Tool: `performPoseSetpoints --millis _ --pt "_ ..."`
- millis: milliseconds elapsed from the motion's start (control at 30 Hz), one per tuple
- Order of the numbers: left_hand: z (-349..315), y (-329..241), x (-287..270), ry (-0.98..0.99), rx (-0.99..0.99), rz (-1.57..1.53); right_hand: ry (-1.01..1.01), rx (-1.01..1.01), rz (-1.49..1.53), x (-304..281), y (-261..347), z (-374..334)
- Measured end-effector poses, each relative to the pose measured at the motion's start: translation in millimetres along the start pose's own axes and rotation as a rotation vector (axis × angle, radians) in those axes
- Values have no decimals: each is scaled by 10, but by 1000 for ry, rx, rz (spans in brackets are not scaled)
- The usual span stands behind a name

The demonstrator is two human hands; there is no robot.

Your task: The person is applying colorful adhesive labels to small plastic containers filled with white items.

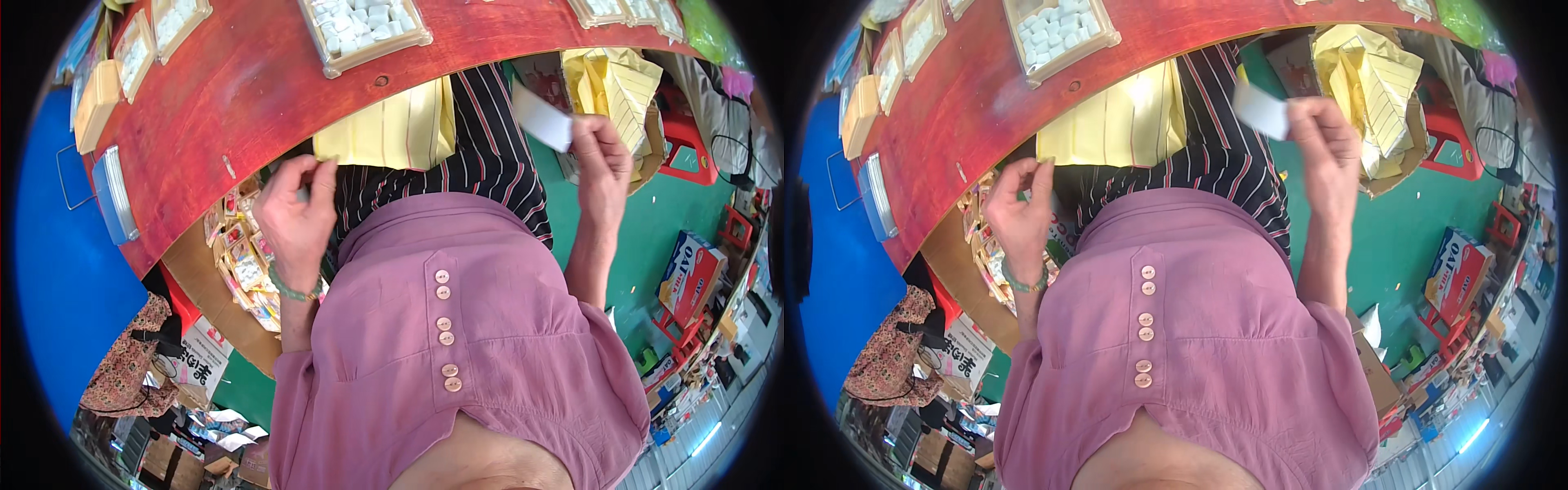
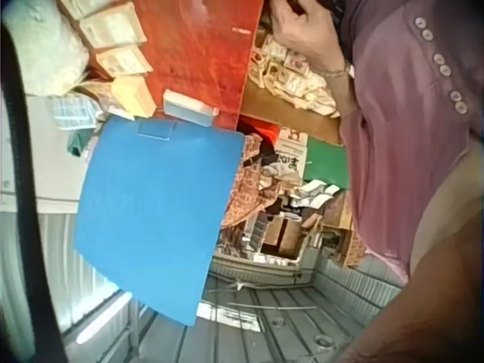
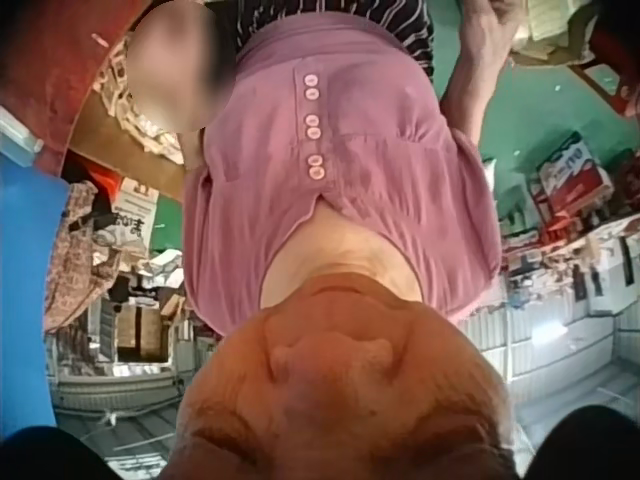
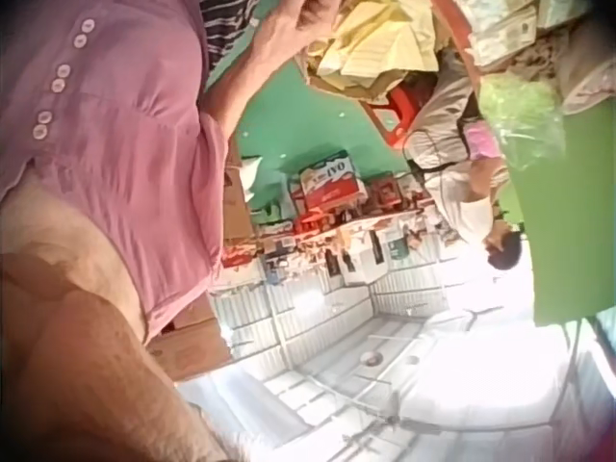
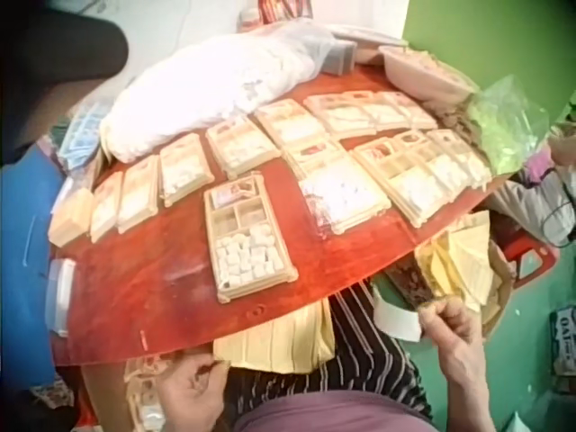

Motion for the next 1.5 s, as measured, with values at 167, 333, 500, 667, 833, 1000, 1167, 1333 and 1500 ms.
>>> performPoseSetpoints --millis 167,333,500,667,833,1000,1167,1333,1500 --pt "0 -587 -226 -296 194 161 268 103 43 747 46 -143" --pt "-31 -798 -295 25 211 -40 524 96 -93 1186 140 -196" --pt "-101 -768 -70 216 139 -210 548 15 -53 1428 242 -219" --pt "-115 -733 -109 193 141 -231 731 134 55 1653 238 -285" --pt "-149 -699 -220 172 57 -287 868 223 130 1804 221 -377" --pt "-193 -703 -312 189 65 -158 929 334 252 1882 122 -424" --pt "-213 -766 -355 103 175 -110 944 306 249 1896 97 -456" --pt "-227 -727 -377 101 175 -62 974 376 281 1805 170 -479" --pt "-304 -418 -473 139 -200 -494 735 248 31 1532 16 -269"
Point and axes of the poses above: each hand's wrist, its own z-axis towards the middle knuckle, its own x-axis out of the palm, y = z × x, the point moved 6 cm from there along z, towards the middle knuckle, and after that the axes turned 2 degrees about z, right-handed, at the moved point
